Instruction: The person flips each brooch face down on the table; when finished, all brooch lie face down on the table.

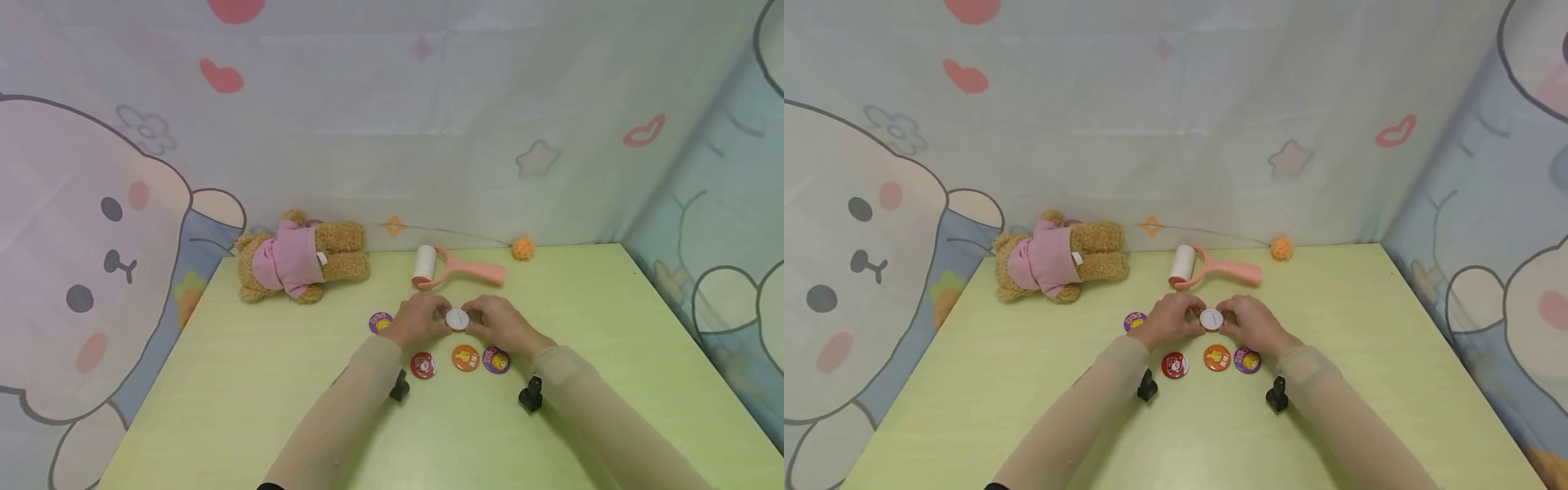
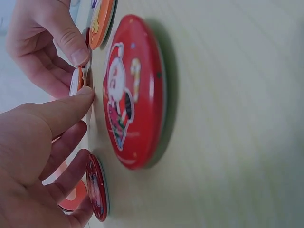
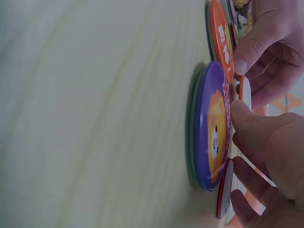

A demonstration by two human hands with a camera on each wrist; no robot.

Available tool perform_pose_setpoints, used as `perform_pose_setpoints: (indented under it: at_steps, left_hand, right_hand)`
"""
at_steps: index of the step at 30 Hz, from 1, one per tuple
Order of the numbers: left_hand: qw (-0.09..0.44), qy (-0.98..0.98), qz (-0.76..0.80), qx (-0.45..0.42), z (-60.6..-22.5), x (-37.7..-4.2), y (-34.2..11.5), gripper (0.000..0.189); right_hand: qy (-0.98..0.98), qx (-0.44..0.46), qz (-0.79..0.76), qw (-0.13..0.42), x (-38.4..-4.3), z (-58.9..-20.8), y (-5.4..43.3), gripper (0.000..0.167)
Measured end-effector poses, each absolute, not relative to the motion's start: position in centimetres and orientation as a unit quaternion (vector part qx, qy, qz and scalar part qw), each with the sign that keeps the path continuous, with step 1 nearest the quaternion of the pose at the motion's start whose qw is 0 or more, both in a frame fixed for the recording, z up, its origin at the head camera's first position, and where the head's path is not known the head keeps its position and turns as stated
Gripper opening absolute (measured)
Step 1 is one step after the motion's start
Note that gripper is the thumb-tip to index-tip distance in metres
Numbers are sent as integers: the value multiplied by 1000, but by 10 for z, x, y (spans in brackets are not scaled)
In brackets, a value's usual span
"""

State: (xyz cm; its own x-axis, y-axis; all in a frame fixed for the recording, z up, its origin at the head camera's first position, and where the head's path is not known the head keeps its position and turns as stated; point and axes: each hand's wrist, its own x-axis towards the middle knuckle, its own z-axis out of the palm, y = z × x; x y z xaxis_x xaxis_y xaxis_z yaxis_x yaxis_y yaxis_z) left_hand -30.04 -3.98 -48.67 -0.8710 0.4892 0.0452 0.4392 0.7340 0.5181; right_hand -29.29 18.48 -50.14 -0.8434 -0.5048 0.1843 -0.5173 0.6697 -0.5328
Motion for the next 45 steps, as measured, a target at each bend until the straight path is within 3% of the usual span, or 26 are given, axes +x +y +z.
perform_pose_setpoints:
  at_steps: [27,35,45]
  left_hand:
    - [45,941,230,246,-488,-302,-36,33]
    - [53,937,238,250,-488,-301,-40,41]
    - [48,928,267,257,-480,-300,-54,41]
  right_hand:
    - [-928,282,242,22,-294,-497,181,26]
    - [-929,285,237,17,-292,-495,178,26]
    - [-928,278,248,13,-291,-489,173,39]
